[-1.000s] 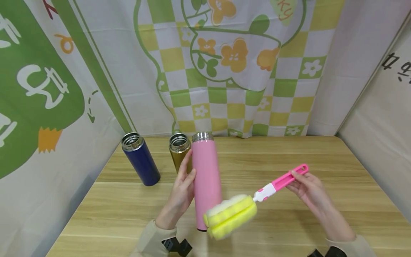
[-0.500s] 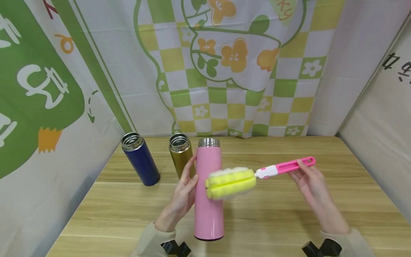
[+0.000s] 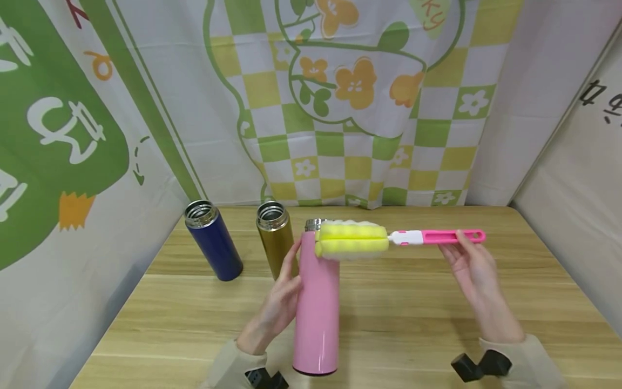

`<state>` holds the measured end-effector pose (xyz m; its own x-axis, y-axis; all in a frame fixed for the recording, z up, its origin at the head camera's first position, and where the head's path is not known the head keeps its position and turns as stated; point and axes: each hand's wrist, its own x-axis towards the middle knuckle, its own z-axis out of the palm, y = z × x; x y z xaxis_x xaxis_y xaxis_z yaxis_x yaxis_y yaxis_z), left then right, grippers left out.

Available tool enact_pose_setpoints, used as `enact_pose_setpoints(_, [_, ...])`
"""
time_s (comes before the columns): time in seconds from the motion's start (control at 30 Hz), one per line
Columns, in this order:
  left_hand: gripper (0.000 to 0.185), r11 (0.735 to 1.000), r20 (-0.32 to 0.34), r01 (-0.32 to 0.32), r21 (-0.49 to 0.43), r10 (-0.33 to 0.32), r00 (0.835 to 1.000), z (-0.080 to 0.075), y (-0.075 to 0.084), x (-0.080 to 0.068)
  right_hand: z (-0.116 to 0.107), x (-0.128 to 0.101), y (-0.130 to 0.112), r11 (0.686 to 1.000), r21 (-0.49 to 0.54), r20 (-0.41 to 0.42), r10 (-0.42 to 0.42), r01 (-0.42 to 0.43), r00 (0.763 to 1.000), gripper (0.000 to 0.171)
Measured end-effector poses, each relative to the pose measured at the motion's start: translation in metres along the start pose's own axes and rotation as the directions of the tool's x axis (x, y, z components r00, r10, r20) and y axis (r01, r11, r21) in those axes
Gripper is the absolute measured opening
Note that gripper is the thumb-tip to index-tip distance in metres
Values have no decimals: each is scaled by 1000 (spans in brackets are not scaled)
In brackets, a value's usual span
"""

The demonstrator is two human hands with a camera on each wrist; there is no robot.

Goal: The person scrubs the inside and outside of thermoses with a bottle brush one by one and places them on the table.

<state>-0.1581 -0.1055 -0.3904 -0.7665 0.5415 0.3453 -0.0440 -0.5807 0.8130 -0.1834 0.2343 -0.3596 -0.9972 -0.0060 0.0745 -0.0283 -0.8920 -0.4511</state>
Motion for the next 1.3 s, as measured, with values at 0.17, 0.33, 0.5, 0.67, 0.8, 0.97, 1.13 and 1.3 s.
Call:
enact_pose_setpoints(0.17, [93, 994, -36, 12, 104, -9, 999, 1, -3, -1, 1, -1, 2, 1000, -19, -31, 1, -1, 1000, 5])
enact_pose_setpoints(0.33, [95, 976, -102, 52, 212, -31, 994, 5, -2, -1, -1, -4, 2, 999, -47, -52, -1, -1, 999, 8])
enact_pose_setpoints(0.5, [92, 961, -129, 84, 265, -51, 990, 3, -3, -3, -2, -4, 2, 999, -49, -57, -7, 4, 998, 5])
enact_pose_setpoints(0.67, [89, 972, -92, 46, 229, -25, 995, 1, -6, -4, -2, -4, 2, 999, -35, -50, -7, 5, 999, 4])
enact_pose_setpoints(0.8, [88, 990, -43, 20, 142, -15, 999, 3, -8, -4, -1, -4, 3, 1000, -19, -50, -10, 9, 999, 4])
enact_pose_setpoints(0.97, [88, 988, -105, 69, 135, -55, 993, 9, -8, -3, 1, -5, 5, 999, -29, -50, -26, 25, 998, 3])
enact_pose_setpoints(1.13, [90, 968, -221, 120, 221, -70, 973, 13, -10, 2, 3, -6, 4, 998, -39, -75, -48, 46, 996, 3])
enact_pose_setpoints(1.3, [86, 982, -176, 65, 178, -33, 984, 11, -10, 1, 1, -5, 0, 998, -19, -91, -53, 52, 994, 3])
